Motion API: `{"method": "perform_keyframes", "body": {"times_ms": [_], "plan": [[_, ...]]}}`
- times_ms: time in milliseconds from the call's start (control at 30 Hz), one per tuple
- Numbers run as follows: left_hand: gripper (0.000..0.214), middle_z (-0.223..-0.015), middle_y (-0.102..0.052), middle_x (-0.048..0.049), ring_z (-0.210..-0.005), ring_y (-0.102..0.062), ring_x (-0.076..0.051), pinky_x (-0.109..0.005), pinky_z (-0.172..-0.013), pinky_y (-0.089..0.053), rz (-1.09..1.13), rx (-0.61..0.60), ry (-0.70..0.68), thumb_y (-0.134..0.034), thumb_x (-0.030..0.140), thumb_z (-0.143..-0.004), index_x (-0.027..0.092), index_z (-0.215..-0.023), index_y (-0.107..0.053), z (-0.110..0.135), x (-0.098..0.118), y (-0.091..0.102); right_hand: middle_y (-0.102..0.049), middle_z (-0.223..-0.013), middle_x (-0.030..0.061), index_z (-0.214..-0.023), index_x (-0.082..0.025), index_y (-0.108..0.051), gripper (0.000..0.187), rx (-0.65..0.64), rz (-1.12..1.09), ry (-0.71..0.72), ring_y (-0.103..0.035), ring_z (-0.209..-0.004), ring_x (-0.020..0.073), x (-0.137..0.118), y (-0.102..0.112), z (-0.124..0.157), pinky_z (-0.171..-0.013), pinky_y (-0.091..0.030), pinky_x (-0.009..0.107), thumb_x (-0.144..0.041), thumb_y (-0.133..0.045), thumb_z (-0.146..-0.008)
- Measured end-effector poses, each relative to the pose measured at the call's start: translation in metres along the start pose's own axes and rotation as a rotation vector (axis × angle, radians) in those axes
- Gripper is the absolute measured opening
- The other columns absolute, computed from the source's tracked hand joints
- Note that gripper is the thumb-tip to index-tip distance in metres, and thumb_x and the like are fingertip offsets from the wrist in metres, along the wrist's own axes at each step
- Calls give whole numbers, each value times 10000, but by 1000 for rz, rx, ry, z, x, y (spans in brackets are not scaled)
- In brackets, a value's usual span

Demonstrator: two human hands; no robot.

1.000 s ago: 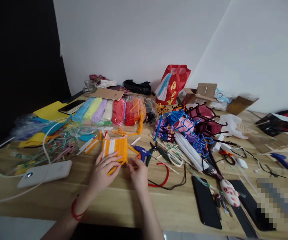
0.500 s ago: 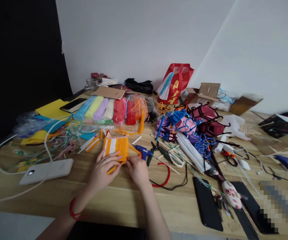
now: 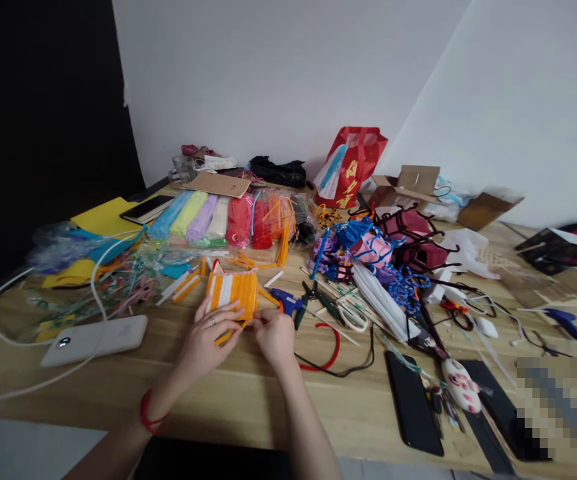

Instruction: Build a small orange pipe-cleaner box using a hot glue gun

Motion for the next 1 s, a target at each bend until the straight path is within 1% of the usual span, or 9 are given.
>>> {"method": "perform_keyframes", "body": {"times_ms": [133,200,267,467,567,700,800,933,1000], "plan": [[116,-1020,-740,-3,-1076,-656,-213,-522,-1137,-225,-9,16,2,-586,119,-815,216,-762,-623,1,1,0,-753,-814,55,-862,-174,-739,154,-106,-51,14,-682,-713,181,-5,-2,2,-680,-522,267,-171,-638,-746],[114,-1021,-739,-7,-1078,-655,-210,-520,-1140,-218,-16,22,7,-583,124,-821,214,-762,-620,1,1,0,-755,-843,48,-929,-174,-736,211,-147,-30,-6,-686,-742,177,3,5,2,-699,-527,258,-198,-655,-737],[109,-1015,-740,-7,-1073,-657,-208,-520,-1142,-211,-17,25,5,-586,130,-824,214,-762,-618,1,1,1,-758,-892,50,-956,-180,-736,233,-75,61,-91,-693,-774,187,25,30,-3,-722,-529,264,-251,-638,-757],[87,-998,-742,-10,-1049,-668,-210,-526,-1135,-226,1,46,-8,-610,147,-818,217,-769,-630,1,1,3,-728,-924,204,-997,-68,-708,385,248,399,-377,-673,-882,328,108,139,-15,-770,-491,403,-290,-430,-852],[80,-1007,-739,-13,-1056,-663,-212,-534,-1134,-228,20,38,-2,-614,158,-817,222,-779,-643,1,-1,4,-704,-971,253,-1004,-40,-706,380,269,554,-472,-656,-951,363,138,171,-14,-804,-471,422,-239,-428,-837],[79,-1039,-731,-13,-1088,-646,-216,-546,-1137,-233,41,-1,-2,-613,167,-815,231,-797,-655,1,1,3,-715,-962,208,-984,-80,-720,322,146,671,-515,-665,-949,332,164,182,-17,-801,-480,379,-142,-526,-734],[96,-1081,-719,-17,-1145,-611,-228,-558,-1152,-209,16,-10,-6,-598,159,-820,232,-817,-659,2,9,3,-721,-934,177,-968,-113,-723,304,74,732,-523,-669,-931,303,176,183,-24,-786,-487,348,-153,-586,-700],[94,-1188,-673,-45,-1254,-517,-273,-578,-1156,-194,-55,-13,3,-593,181,-817,219,-862,-666,4,27,5,-717,-875,194,-808,-128,-737,185,13,777,-524,-666,-922,321,183,181,-33,-753,-482,347,-213,-619,-693],[125,-1224,-648,-66,-1268,-490,-294,-556,-1129,-273,-67,-14,17,-617,221,-801,211,-912,-673,7,34,5,-718,-807,176,-730,-139,-730,150,-21,768,-511,-675,-868,309,184,181,-35,-717,-476,328,-236,-629,-680]]}}
Point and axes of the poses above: each hand's wrist, its own z-axis away from the middle knuckle, its own y-axis out of the back of the hand, x = y × z, the point moved 10 cm from there along -z, towards the middle knuckle
